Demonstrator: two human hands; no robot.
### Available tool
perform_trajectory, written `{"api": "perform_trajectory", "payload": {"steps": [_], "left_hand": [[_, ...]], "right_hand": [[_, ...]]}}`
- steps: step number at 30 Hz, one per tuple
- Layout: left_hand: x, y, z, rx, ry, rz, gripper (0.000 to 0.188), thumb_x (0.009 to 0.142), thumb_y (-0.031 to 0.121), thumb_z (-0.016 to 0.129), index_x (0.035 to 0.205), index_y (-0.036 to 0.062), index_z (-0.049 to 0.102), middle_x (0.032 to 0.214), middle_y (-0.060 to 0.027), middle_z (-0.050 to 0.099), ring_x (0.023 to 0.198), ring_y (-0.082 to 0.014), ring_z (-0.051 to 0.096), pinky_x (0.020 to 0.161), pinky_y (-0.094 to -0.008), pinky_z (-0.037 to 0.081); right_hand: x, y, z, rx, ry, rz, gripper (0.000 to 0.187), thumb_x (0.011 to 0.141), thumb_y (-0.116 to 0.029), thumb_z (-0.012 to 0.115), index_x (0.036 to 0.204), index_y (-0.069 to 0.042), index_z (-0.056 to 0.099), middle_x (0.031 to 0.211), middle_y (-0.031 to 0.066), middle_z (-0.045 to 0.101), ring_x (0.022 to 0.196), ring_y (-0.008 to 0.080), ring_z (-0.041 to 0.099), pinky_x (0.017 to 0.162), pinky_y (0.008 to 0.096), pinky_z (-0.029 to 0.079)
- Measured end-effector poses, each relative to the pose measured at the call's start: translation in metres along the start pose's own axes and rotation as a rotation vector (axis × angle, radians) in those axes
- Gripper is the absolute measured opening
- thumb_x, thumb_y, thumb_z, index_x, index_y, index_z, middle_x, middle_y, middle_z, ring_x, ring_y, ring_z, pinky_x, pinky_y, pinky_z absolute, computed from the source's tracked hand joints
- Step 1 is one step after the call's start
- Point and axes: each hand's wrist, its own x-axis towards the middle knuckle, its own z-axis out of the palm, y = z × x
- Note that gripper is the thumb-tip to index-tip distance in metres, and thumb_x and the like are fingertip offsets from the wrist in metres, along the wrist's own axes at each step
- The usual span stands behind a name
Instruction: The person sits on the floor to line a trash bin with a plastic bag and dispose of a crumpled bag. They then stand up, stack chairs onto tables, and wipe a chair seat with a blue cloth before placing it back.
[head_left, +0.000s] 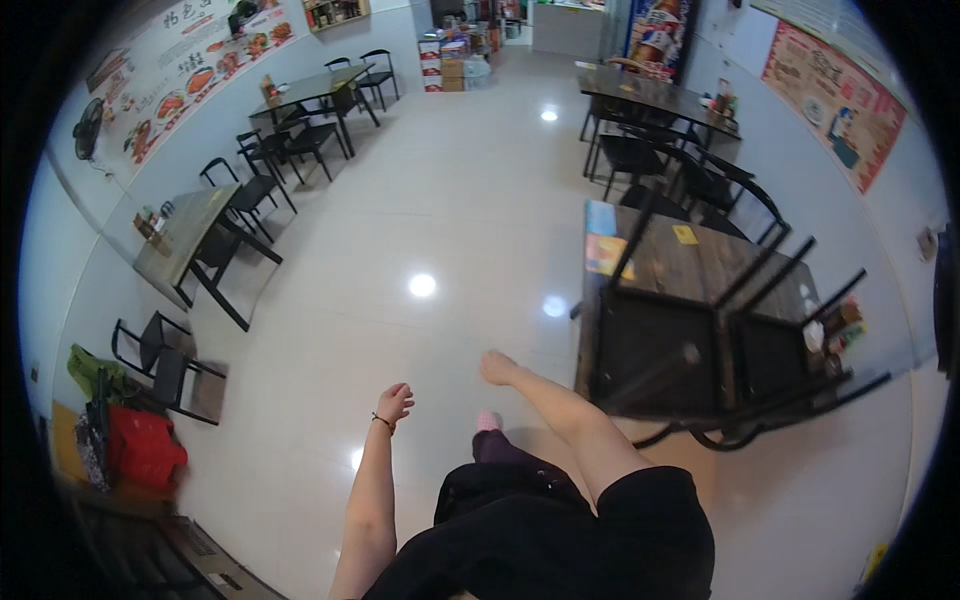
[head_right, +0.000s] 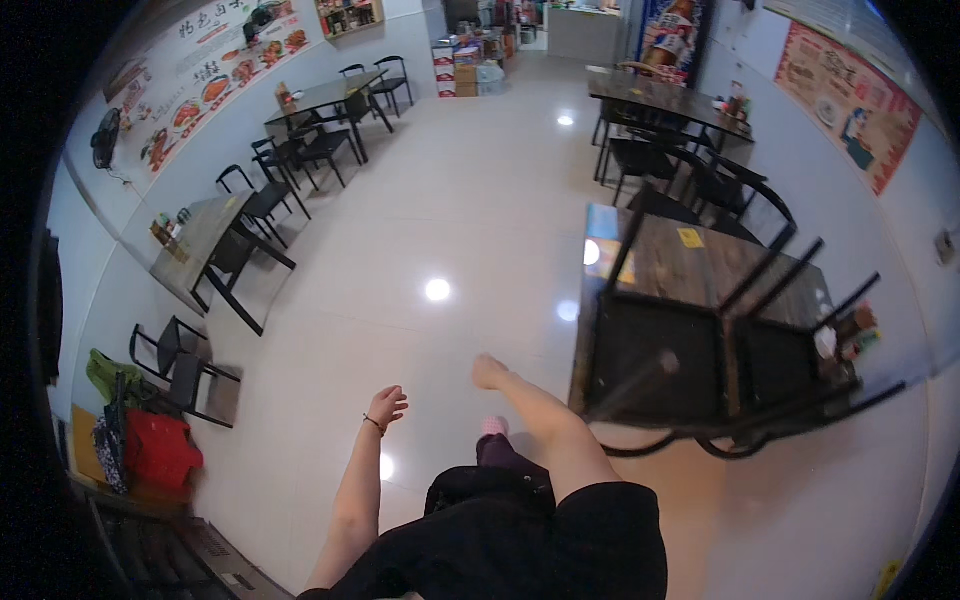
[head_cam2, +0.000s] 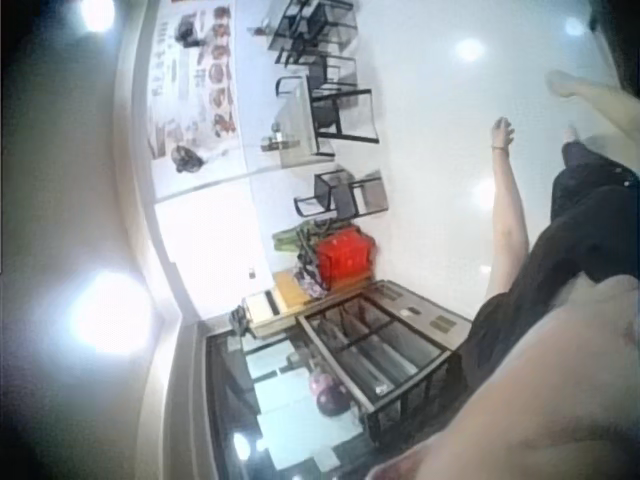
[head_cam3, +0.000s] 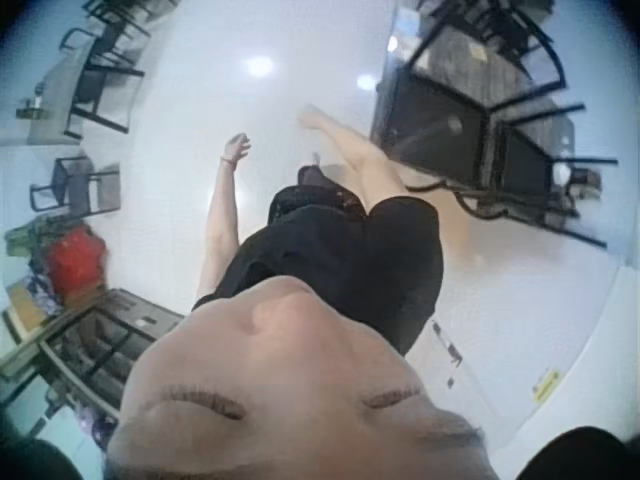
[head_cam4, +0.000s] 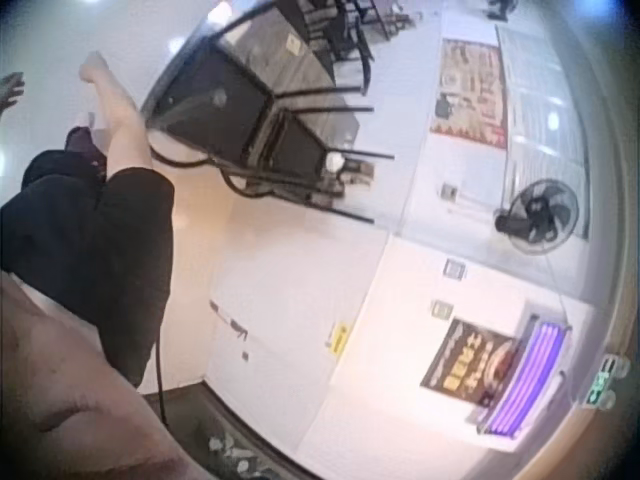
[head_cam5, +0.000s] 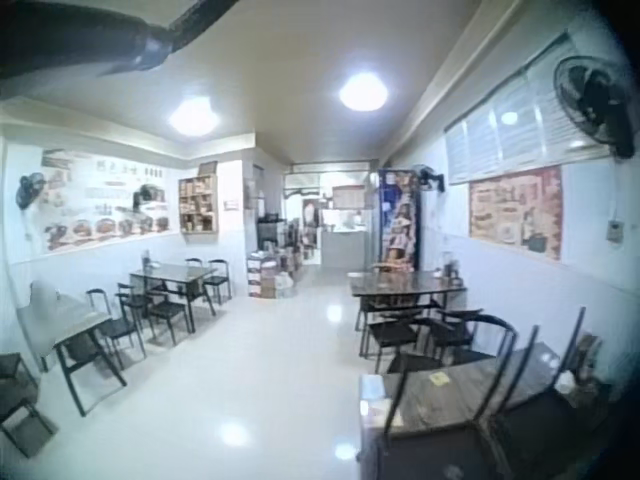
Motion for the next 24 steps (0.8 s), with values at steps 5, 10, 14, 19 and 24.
{"api": "perform_trajectory", "payload": {"steps": [5, 10, 14, 19, 24], "left_hand": [[0.046, 0.014, -0.134, -0.082, 0.212, -0.016, 0.039, 0.083, 0.033, 0.05, 0.115, 0.0124, 0.045, 0.096, -0.0036, 0.057, 0.08, -0.0143, 0.055, 0.062, -0.0279, 0.043], [0.066, -0.059, -0.279, -0.395, 0.465, -0.574, 0.046, 0.085, 0.033, 0.035, 0.125, 0.0126, 0.029, 0.106, -0.008, 0.051, 0.088, -0.0283, 0.052, 0.076, -0.044, 0.041], [0.105, -0.043, -0.332, -0.224, 0.706, -0.78, 0.046, 0.082, 0.037, 0.035, 0.121, 0.0136, 0.033, 0.087, -0.0053, 0.049, 0.071, -0.0228, 0.05, 0.062, -0.0415, 0.042], [0.198, 0.029, -0.371, -0.228, 0.749, -0.569, 0.034, 0.079, 0.039, 0.039, 0.099, 0.0122, 0.042, 0.074, -0.0029, 0.049, 0.056, -0.0188, 0.044, 0.05, -0.0395, 0.037], [0.408, 0.145, -0.403, -0.055, 0.745, -0.613, 0.031, 0.078, 0.042, 0.037, 0.083, 0.012, 0.044, 0.063, -0.0023, 0.042, 0.049, -0.0185, 0.038, 0.045, -0.035, 0.031]], "right_hand": [[0.065, 0.03, -0.078, 0.414, 0.068, 0.409, 0.04, 0.076, -0.01, 0.043, 0.113, 0.004, 0.038, 0.118, 0.0252, 0.039, 0.104, 0.0358, 0.047, 0.084, 0.0423, 0.042], [0.128, 0.132, -0.139, 0.604, 0.496, 0.457, 0.046, 0.077, -0.02, 0.05, 0.117, -0.002, 0.036, 0.12, 0.0193, 0.04, 0.112, 0.0337, 0.04, 0.091, 0.043, 0.037], [0.121, 0.209, -0.22, 0.615, 0.812, 0.884, 0.048, 0.077, -0.026, 0.053, 0.117, -0.003, 0.038, 0.114, 0.0159, 0.044, 0.108, 0.031, 0.042, 0.087, 0.042, 0.039], [0.135, 0.283, -0.262, 0.584, 0.739, 1.029, 0.047, 0.077, -0.028, 0.053, 0.116, -0.003, 0.041, 0.115, 0.0158, 0.044, 0.107, 0.0306, 0.043, 0.086, 0.0415, 0.039], [0.158, 0.392, -0.244, 0.632, 0.482, 1.081, 0.043, 0.078, -0.033, 0.05, 0.108, -0.002, 0.051, 0.113, 0.0168, 0.046, 0.105, 0.032, 0.045, 0.088, 0.0405, 0.039]]}}
